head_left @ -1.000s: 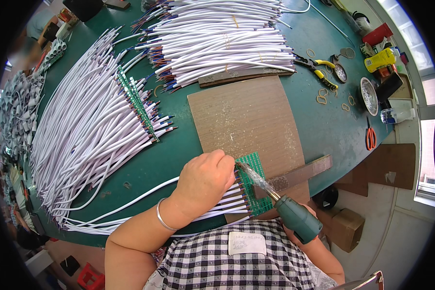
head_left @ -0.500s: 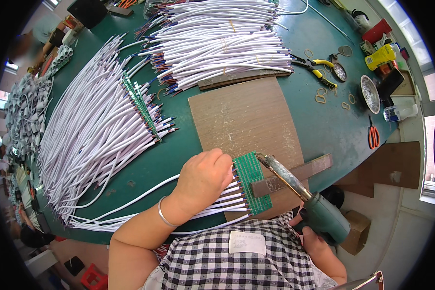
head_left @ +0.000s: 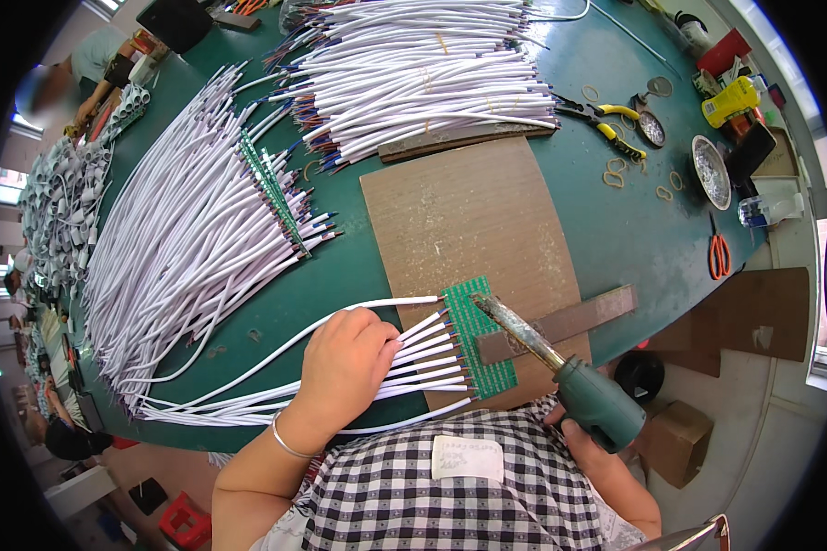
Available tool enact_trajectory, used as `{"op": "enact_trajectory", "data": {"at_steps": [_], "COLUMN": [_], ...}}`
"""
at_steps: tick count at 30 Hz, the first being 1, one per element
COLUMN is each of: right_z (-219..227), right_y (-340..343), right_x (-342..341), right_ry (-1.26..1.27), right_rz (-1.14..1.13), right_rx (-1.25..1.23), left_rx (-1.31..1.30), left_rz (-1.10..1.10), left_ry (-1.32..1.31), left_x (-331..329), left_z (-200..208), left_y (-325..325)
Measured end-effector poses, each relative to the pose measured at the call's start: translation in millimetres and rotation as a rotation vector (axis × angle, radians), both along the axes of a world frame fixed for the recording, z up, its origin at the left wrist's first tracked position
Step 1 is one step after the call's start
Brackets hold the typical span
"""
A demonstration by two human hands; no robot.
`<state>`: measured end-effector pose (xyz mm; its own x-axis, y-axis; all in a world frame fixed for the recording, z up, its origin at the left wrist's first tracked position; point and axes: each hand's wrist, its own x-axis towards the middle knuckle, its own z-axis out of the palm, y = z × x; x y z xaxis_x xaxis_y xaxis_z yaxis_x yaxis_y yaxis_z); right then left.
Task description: The person places wires onto a circuit board and solders their ends onto the board using a soldering tool.
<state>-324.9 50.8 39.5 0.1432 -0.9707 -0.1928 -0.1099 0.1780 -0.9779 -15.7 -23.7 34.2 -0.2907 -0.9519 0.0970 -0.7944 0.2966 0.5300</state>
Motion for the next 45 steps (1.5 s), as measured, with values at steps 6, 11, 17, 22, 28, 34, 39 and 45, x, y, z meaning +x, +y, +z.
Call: {"op": "enact_trajectory", "data": {"at_steps": [6, 11, 17, 22, 28, 34, 39, 45], "right_z": [-1.1, -5.6, -6.4, -7.4, -4.0, 1.2, 0.3, 1.2], "right_y": [-0.3, 1.2, -1.0, -5.3, -11.9, -17.3, -16.6, -13.4], "right_x": [1.9, 2.5, 1.5, 1.3, 2.6, 2.6, 1.7, 1.2], "right_ry": [0.072, -0.006, 0.325, 0.373, 0.486, 0.634, 0.559, 0.569], "right_rz": [0.02, -0.039, 0.069, 0.168, 0.253, 0.362, 0.345, 0.36], "right_rx": [-0.012, 0.088, -0.112, -0.175, -0.354, -0.465, -0.401, -0.383], "left_rx": [0.178, -0.036, -0.118, -0.143, -0.144, -0.137, -0.126, -0.109], "left_rz": [0.063, -0.029, -0.061, -0.048, -0.047, -0.078, -0.077, -0.089], "left_ry": [0.071, 0.046, -0.022, -0.024, -0.068, -0.154, -0.147, -0.161], "left_x": [-5.6, -22.7, -29.5, -30.3, -33.3, -34.7, -36.9, -36.8], "left_z": [8.1, 2.9, -8.2, -9.3, -4.9, 1.0, 4.8, 6.2], "left_y": [-6.7, -14.4, -23.0, -25.2, -27.4, -31.5, -34.4, -35.5]}}
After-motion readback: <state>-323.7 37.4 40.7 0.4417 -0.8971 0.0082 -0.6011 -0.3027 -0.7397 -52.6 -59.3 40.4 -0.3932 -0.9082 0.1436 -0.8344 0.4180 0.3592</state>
